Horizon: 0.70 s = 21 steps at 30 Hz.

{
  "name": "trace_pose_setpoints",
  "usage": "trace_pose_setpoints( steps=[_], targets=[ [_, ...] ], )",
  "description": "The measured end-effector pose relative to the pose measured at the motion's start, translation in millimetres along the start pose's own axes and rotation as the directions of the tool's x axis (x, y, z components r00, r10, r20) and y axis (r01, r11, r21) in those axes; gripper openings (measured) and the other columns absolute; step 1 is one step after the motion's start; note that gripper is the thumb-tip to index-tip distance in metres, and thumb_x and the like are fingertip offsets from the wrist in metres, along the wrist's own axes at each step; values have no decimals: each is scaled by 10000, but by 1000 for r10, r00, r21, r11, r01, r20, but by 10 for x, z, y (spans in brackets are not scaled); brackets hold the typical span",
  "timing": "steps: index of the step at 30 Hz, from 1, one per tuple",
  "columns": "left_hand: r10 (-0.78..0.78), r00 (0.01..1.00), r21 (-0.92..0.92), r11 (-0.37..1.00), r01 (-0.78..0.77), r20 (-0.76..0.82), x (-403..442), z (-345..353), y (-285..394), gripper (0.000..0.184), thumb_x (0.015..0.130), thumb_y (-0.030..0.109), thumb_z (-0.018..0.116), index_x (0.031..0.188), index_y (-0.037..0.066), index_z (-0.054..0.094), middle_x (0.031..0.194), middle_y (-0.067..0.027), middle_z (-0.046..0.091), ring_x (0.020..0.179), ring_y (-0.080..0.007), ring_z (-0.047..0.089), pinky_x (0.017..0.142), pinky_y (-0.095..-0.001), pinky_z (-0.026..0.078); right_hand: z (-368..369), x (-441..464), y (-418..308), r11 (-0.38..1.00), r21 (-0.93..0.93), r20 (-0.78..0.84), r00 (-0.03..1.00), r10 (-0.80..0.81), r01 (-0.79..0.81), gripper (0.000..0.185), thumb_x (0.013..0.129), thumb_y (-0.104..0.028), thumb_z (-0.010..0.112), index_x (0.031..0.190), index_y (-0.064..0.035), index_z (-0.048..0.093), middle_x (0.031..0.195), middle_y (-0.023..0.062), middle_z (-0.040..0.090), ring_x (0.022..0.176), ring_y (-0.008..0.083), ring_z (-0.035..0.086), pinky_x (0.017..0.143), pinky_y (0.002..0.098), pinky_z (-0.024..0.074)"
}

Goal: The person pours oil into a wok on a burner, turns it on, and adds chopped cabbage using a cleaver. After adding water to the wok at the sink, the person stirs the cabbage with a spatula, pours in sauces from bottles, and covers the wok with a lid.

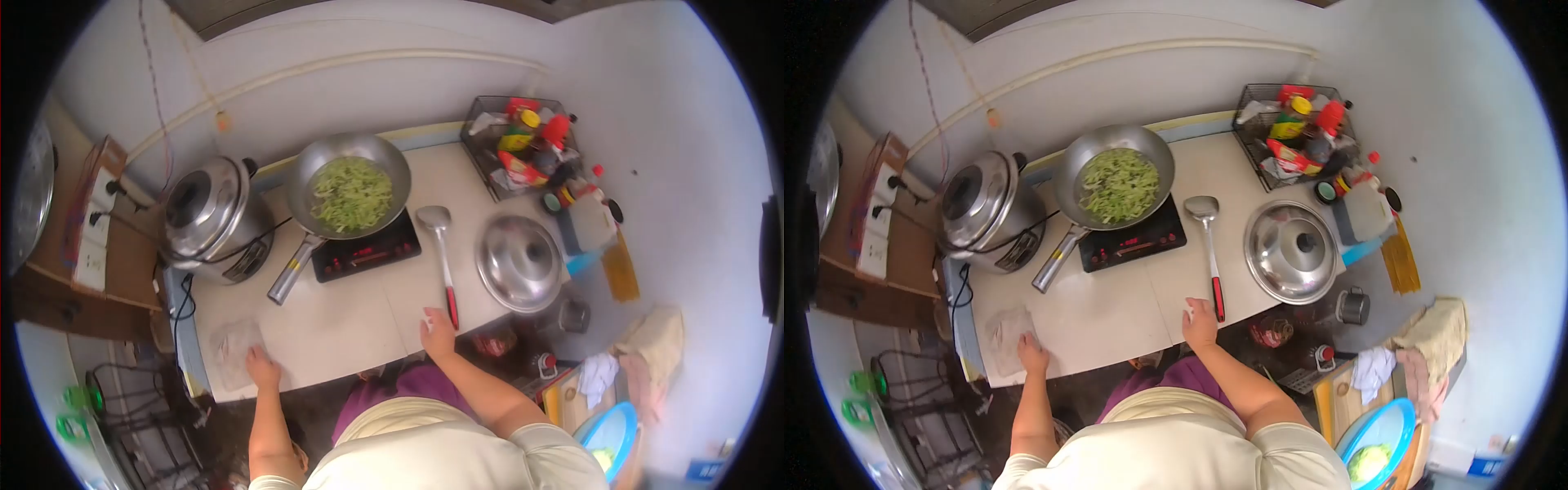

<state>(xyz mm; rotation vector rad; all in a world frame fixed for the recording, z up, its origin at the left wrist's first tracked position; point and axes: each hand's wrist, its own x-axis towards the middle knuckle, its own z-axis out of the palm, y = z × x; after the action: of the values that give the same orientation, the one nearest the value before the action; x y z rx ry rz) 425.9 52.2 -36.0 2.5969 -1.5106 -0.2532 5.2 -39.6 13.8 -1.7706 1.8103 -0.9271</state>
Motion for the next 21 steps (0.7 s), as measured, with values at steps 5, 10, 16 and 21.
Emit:
trace_pose_setpoints(
  steps=[5, 10, 16, 21],
  targets=[
    [-81, 993, 103, 992, 73, 81, 47, 145, 138, 653, 673, 98, 594, 1282, -35, 400, 1330, -304, 353, 1201, -460, 360, 1024, -500, 292, 25, -207, -191, 995, 43, 68, 994, 82, -85, 277, 756, -49, 623, 1024, -62, 557, 948, 110, 560, 788, 246, 577, 696, 350, 477],
    [348, 918, -149, 934, -323, 189, -127, 51, 780, 653, 700, 100, 595, 1297, -54, 379, 1365, -345, 270, 1266, -471, 279, 1069, -487, 242, -26, -305, -244, 985, 74, 25, 988, 154, -155, 268, 781, -69, 619, 1044, -57, 565, 931, 104, 580, 794, 246, 596, 707, 347, 489],
    [777, 624, -490, 575, -655, 77, -473, -502, 2133, 666, 716, 64, 624, 1329, 0, 369, 1393, -271, 289, 1267, -428, 318, 1051, -448, 292, -110, -376, -302, 686, 456, 421, 816, 396, -567, 286, 807, -99, 617, 1077, -26, 558, 908, 100, 649, 786, 214, 631, 716, 331, 500],
    [786, 579, -923, 359, -138, 219, -670, -672, 2756, 598, 831, 168, 588, 1355, 32, 335, 1398, -208, 322, 1270, -381, 342, 1030, -457, 317, -581, -558, -933, 953, 295, -84, 991, 100, -71, 505, 764, 4, 560, 1257, -73, 483, 1204, 167, 545, 1102, 274, 543, 894, 372, 442]
  ],
)
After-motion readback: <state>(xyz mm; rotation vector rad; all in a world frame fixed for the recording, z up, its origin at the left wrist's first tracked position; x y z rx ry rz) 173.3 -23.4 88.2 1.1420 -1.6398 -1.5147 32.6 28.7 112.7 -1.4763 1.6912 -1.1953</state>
